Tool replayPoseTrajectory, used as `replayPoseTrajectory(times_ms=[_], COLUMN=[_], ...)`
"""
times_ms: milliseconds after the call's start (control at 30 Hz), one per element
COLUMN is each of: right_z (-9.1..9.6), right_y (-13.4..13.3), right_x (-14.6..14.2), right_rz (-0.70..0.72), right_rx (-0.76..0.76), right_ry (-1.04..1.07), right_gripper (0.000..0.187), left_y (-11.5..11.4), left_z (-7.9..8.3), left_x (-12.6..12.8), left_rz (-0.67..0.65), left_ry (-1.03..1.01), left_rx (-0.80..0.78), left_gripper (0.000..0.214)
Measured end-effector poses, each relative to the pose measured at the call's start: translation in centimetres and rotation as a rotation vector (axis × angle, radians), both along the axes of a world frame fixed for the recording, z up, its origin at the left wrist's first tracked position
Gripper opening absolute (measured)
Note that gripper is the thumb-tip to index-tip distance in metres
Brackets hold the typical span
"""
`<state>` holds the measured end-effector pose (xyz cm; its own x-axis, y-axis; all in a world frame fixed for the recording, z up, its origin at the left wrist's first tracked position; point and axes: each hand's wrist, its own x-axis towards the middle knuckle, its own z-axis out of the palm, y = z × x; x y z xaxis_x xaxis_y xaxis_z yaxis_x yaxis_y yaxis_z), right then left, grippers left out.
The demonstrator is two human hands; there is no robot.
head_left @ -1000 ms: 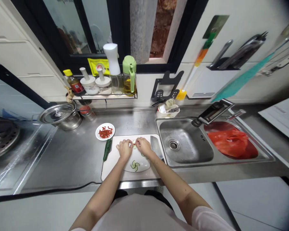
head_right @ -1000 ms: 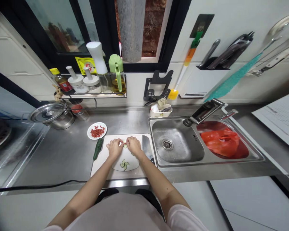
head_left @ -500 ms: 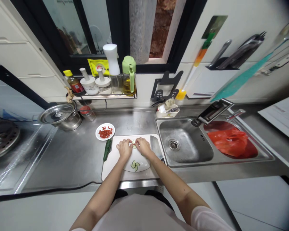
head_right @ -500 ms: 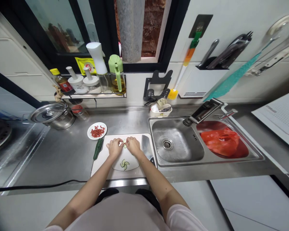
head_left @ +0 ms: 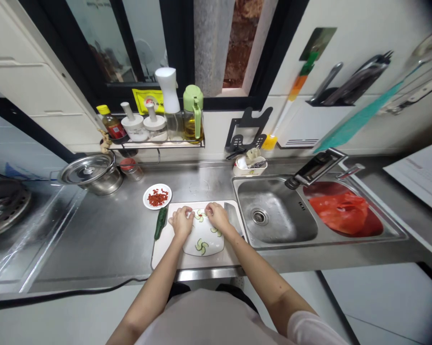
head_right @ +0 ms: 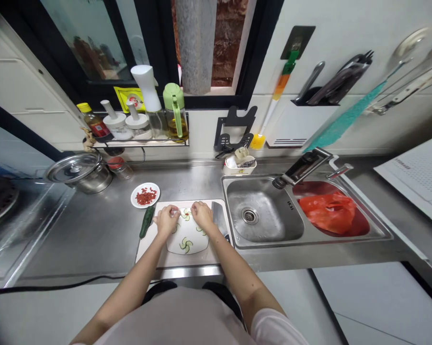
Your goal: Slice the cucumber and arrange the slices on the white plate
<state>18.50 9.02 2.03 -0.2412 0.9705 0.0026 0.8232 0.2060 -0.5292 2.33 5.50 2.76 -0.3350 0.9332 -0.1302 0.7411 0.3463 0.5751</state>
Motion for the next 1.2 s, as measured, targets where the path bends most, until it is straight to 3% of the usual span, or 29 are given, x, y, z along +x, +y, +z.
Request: replayPoseTrajectory(times_ms=[200, 333, 500, 800, 967, 1200], right_z=[2.1, 3.2, 3.4, 1.4, 0.6, -0.4], right_y=[0.0, 0.6, 2.9, 8.0, 10.2, 11.4], right_x=[1.8, 0.7, -4.5, -15.3, -18.6, -20.8], right_rz=[-0.189, -0.183, 0.009, 0.311, 0.381, 0.464], right_rx=[0.101, 0.131, 0.104, -0.03, -0.047, -0.026], right_ry=[0.173, 0.248, 0.229, -0.086, -0.238, -0.273], right_gripper=[0.02, 0.02, 0.019, 0.022, 0.028, 0.032], left_y=[-2.6, -3.9, -4.6, -5.6, -6.0, -6.7], left_z=[0.9, 1.1, 1.3, 1.6, 1.1, 0.0], left_x=[-3.4, -4.3, -3.9, -4.2, -4.7, -5.7], left_rz=[0.188, 0.203, 0.175, 0.172, 0.187, 0.21], left_ry=[-0.096, -0.135, -0.144, -0.157, -0.165, -0.182], left_rx=[0.17, 0.211, 0.211, 0.217, 0.217, 0.199], left_gripper=[0.022, 0.024, 0.021, 0.019, 0.02, 0.023])
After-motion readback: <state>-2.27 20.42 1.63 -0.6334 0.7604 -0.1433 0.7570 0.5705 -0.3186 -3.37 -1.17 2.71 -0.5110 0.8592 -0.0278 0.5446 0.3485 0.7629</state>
